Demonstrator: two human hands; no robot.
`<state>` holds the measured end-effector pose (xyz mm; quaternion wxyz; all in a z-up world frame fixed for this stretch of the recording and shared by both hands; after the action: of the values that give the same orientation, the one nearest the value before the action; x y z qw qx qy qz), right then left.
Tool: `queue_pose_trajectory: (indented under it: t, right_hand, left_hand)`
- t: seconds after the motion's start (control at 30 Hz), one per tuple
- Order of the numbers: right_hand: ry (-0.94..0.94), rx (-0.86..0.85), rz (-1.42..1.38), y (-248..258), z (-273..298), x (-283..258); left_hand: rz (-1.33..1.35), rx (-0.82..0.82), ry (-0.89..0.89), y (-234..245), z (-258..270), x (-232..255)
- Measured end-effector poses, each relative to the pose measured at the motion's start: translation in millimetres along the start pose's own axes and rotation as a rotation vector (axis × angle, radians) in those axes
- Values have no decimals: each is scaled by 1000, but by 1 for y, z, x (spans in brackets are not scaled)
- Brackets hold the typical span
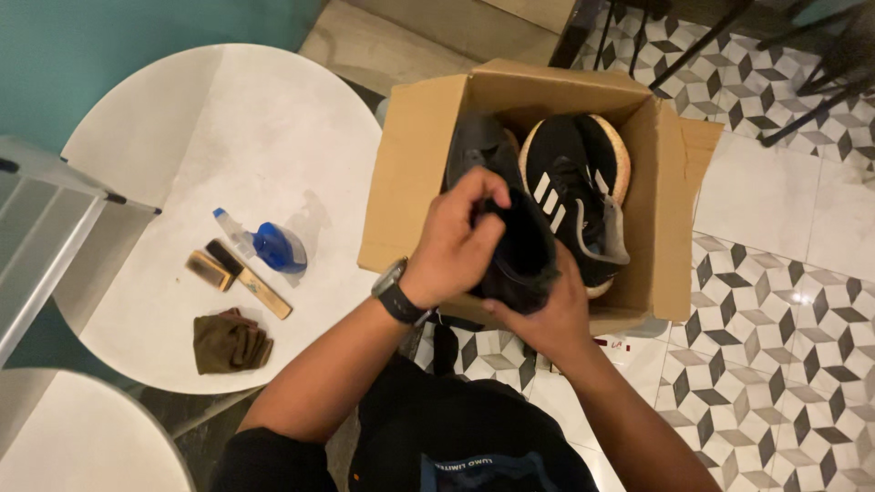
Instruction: The person takes a boot out of a cardboard box and brushes it using a wooden shoe brush.
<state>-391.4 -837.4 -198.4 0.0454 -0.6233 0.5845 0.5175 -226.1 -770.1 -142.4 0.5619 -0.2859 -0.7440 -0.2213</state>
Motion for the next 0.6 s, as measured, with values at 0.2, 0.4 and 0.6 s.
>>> queue_pose_trajectory:
  t: [0.2,0.4,0.6]
  right_hand:
    - [-125,79,-411,-11,7,-2]
    - [-252,251,-462,-12,15,35]
    - [-221,293,-404,-12,21,44]
  left_hand:
    - [-41,-64,-50,9,19,41]
    - [70,-33,33,50,43,6]
    - [432,-456,374,98,114,-99]
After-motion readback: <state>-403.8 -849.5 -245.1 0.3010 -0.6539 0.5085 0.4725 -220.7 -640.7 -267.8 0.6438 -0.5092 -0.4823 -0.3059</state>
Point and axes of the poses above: each hand's wrist, its own z-axis away from the middle knuckle, its own y-axis out of the back of the hand, x = y × z, the point moved 7 cm from there along -z, towards the middle knuckle, and after that the axes turned 12 degrees about x, right-handed, at the moved point
